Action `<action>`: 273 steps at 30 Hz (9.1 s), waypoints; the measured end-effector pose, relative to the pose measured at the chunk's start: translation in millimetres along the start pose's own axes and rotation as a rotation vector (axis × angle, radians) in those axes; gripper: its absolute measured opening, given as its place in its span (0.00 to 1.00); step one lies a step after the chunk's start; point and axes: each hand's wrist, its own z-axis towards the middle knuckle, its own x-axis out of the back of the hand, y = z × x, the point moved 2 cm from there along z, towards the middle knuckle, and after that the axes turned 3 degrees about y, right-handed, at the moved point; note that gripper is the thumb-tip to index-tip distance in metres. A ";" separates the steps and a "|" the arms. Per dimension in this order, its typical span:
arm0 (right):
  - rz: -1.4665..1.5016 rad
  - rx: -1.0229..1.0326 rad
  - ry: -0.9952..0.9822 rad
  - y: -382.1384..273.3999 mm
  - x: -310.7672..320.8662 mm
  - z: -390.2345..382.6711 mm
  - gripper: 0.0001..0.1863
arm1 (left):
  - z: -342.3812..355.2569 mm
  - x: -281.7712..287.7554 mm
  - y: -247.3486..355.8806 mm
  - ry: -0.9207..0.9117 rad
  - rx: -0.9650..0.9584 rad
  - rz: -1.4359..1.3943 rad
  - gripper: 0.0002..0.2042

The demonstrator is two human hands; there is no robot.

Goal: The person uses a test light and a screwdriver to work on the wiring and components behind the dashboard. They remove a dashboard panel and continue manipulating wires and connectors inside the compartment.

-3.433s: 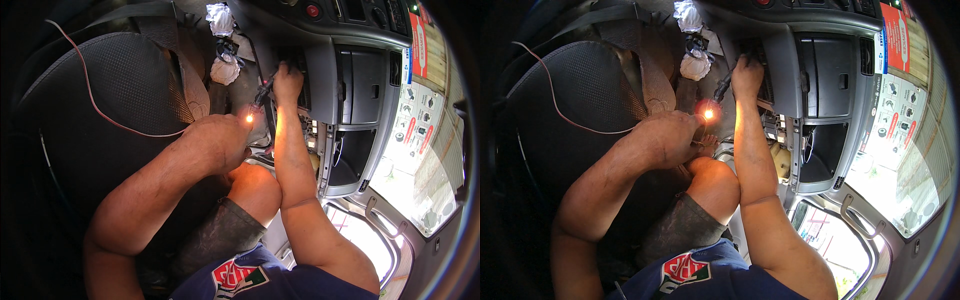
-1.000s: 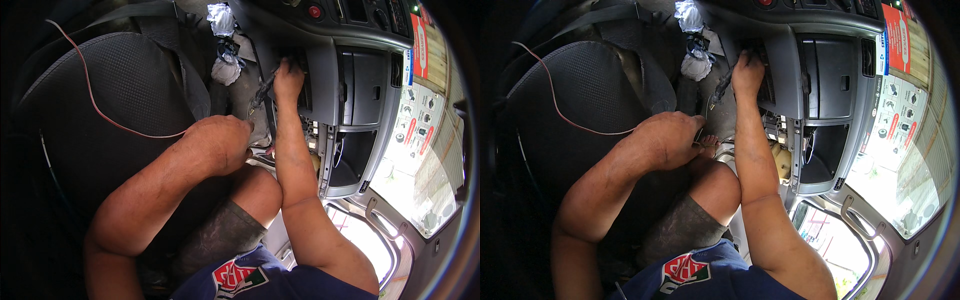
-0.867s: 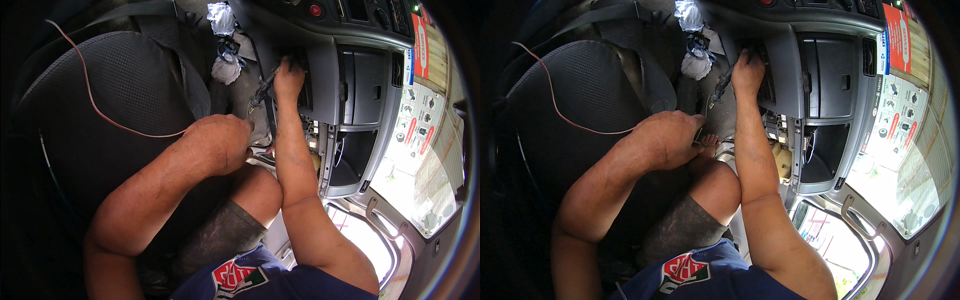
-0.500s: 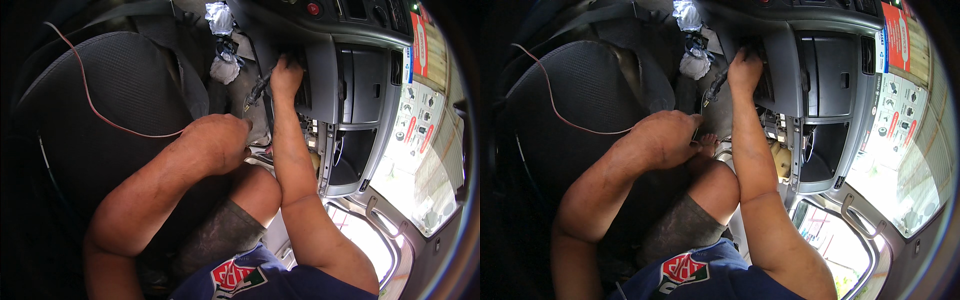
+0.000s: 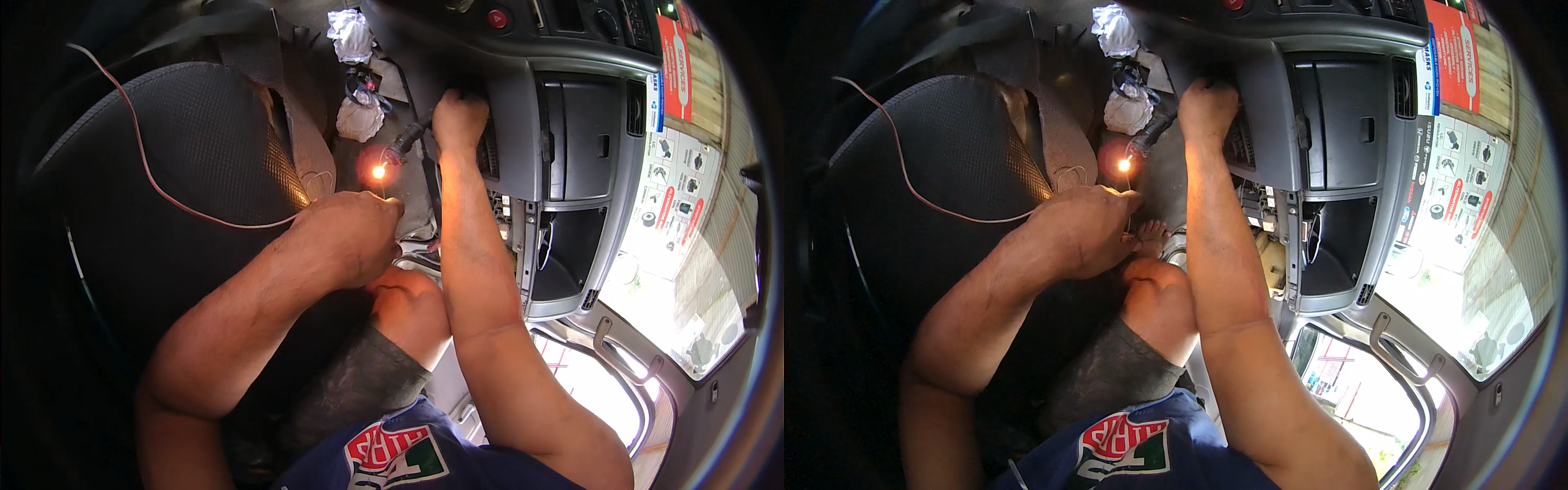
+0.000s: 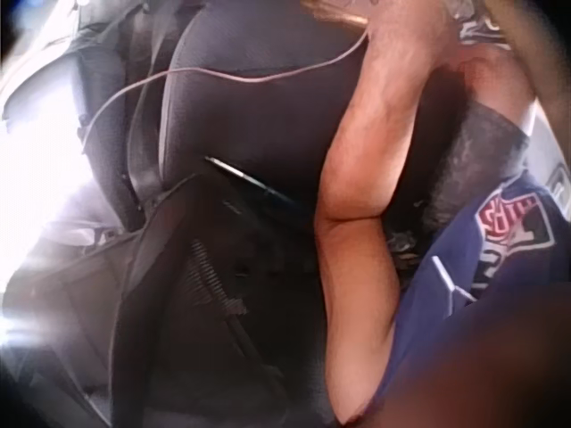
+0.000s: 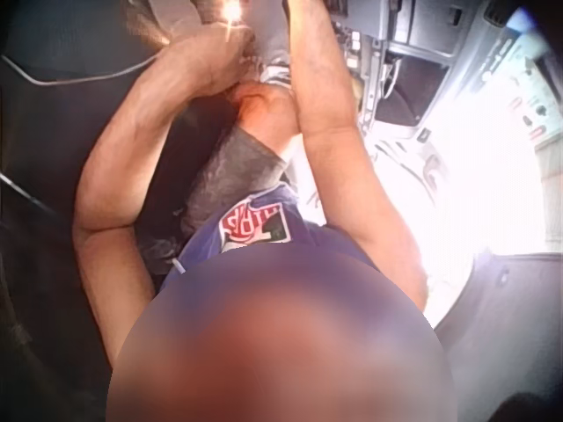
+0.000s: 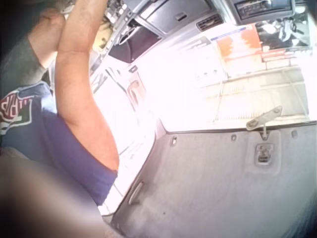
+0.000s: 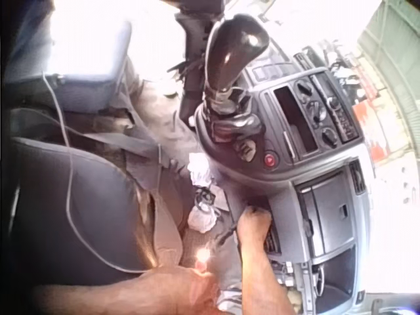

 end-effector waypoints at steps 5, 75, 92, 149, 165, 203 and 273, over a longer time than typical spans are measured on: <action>-0.072 0.072 0.117 -9.5 -10.4 -4.1 0.17 | -2.8 2.2 2.2 0.044 -0.057 0.016 0.19; 0.126 0.038 0.102 10.7 -12.7 -11.4 0.18 | -2.7 16.2 7.4 -0.092 0.040 -0.038 0.26; -0.141 0.298 0.135 15.5 -5.5 -8.8 0.14 | -1.8 3.4 -3.6 -0.066 -0.020 -0.049 0.18; -0.004 0.127 0.068 8.0 -5.2 -5.3 0.18 | 0.3 4.5 -3.1 -0.078 -0.036 -0.002 0.17; 0.148 -0.057 0.166 -12.7 17.3 -8.4 0.22 | 1.0 5.8 -1.8 -0.103 0.005 -0.018 0.22; 0.157 0.023 0.156 -11.6 19.3 -7.4 0.17 | -3.3 9.2 0.4 -0.041 -0.004 -0.028 0.17; 0.154 0.004 0.153 -21.6 25.3 -7.1 0.18 | -1.9 9.5 1.6 -0.086 0.012 -0.009 0.21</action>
